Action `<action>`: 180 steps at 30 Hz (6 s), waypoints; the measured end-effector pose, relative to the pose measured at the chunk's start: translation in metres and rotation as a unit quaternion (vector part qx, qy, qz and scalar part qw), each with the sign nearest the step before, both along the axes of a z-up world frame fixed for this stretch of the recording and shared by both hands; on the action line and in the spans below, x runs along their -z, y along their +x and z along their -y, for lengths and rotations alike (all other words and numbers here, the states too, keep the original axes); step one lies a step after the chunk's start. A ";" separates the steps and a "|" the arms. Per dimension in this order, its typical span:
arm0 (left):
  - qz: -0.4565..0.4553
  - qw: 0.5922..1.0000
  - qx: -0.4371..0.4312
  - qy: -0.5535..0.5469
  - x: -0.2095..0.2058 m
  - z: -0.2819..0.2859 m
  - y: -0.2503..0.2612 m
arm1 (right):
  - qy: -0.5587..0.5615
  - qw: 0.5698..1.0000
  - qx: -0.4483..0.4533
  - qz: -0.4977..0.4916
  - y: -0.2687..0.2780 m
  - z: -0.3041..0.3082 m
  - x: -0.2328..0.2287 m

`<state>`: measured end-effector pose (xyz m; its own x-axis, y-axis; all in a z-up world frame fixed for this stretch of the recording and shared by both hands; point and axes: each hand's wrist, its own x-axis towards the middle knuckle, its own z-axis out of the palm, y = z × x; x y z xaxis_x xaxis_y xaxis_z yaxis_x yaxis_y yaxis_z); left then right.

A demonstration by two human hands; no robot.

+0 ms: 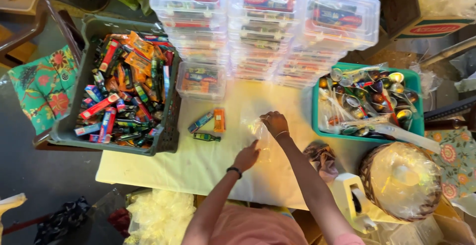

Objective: The person selects small snack packets from a green crate and places them into clear plastic bags. They then place the filled bags into clear plastic containers and stack them on the table.

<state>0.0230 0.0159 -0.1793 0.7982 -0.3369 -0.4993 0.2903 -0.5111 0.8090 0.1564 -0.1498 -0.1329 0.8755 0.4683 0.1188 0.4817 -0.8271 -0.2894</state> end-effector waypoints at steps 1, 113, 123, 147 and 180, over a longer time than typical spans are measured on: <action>0.085 0.989 0.002 0.124 0.012 0.002 -0.005 | 0.032 0.999 0.020 -0.008 -0.003 -0.012 -0.010; -0.008 0.984 0.129 -0.123 -0.061 -0.054 -0.030 | 0.686 0.507 0.310 -0.421 -0.231 -0.021 0.008; 0.382 0.915 0.048 0.117 -0.086 -0.037 -0.046 | 0.723 0.452 0.453 -0.258 -0.286 -0.019 0.040; 0.396 0.907 0.102 0.104 -0.067 -0.041 -0.043 | 0.701 0.478 0.528 -0.007 -0.160 -0.095 0.060; 0.304 0.849 -0.101 0.421 -0.035 -0.176 0.047 | 0.481 0.757 0.407 -0.170 -0.210 -0.052 0.053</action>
